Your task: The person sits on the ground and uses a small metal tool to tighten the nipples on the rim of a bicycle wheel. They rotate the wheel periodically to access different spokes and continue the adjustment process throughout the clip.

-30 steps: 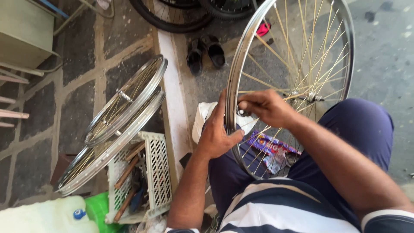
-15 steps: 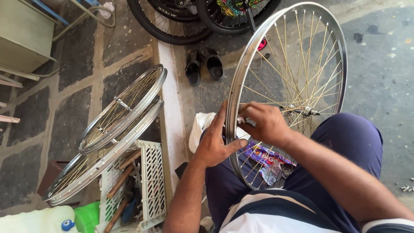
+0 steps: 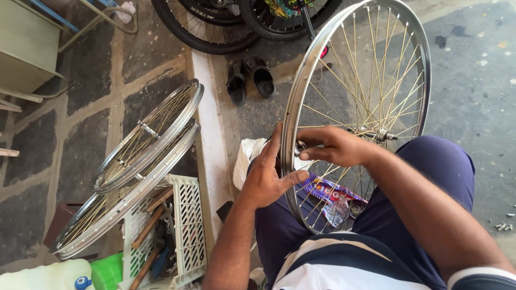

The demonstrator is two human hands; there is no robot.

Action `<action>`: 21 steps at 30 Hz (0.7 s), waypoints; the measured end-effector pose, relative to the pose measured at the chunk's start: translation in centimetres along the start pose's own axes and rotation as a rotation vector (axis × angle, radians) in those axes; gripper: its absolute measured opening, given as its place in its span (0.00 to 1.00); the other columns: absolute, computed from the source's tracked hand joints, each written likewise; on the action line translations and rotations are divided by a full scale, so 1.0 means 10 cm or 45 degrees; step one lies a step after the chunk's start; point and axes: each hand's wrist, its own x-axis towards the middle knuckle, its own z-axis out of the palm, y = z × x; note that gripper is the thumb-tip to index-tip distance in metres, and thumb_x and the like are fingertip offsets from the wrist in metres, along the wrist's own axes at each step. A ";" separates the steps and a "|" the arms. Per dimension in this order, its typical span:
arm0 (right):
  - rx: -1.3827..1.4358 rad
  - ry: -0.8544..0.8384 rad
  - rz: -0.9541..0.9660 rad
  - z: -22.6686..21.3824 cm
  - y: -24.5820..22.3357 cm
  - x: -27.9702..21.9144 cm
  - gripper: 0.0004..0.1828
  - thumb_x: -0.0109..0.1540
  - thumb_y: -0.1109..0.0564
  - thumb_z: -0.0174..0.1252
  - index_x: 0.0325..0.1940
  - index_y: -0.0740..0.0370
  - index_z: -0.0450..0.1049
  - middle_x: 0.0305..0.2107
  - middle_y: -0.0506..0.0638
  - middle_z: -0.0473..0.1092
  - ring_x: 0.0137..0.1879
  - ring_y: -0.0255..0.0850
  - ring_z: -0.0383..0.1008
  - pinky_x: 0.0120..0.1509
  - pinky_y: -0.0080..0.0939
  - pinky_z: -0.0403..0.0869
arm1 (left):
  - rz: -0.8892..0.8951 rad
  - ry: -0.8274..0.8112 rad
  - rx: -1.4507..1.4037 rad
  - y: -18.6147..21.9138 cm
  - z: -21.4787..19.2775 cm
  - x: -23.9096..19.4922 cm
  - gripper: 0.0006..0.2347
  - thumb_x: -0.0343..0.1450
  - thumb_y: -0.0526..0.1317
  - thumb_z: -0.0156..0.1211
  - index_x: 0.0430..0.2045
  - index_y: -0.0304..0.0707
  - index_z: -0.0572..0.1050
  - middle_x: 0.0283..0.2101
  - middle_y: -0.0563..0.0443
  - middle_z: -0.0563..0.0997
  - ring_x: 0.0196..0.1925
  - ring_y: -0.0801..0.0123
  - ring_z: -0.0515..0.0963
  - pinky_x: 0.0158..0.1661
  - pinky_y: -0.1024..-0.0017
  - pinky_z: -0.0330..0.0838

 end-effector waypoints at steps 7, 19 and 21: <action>-0.912 0.550 -0.422 0.38 0.04 -0.13 0.17 0.57 0.53 0.70 0.46 0.58 0.75 0.30 0.52 0.77 0.36 0.52 0.80 0.42 0.53 0.75 | 0.025 0.020 0.055 0.02 -0.02 0.01 0.49 0.67 0.58 0.67 0.76 0.30 0.44 0.70 0.25 0.67 0.72 0.42 0.70 0.67 0.57 0.67; -1.054 0.371 -0.064 0.52 0.30 0.03 0.14 0.52 0.55 0.67 0.41 0.57 0.76 0.28 0.52 0.77 0.38 0.52 0.79 0.49 0.54 0.74 | -0.103 0.071 0.215 0.13 0.01 -0.01 0.48 0.64 0.60 0.68 0.75 0.35 0.50 0.58 0.33 0.74 0.60 0.45 0.77 0.58 0.58 0.72; -0.822 0.163 0.124 0.38 0.23 0.09 0.16 0.53 0.55 0.67 0.44 0.57 0.77 0.29 0.54 0.77 0.41 0.53 0.79 0.50 0.53 0.75 | -0.162 0.055 0.233 0.14 0.00 -0.01 0.49 0.63 0.61 0.68 0.75 0.37 0.50 0.54 0.35 0.75 0.56 0.47 0.79 0.54 0.58 0.73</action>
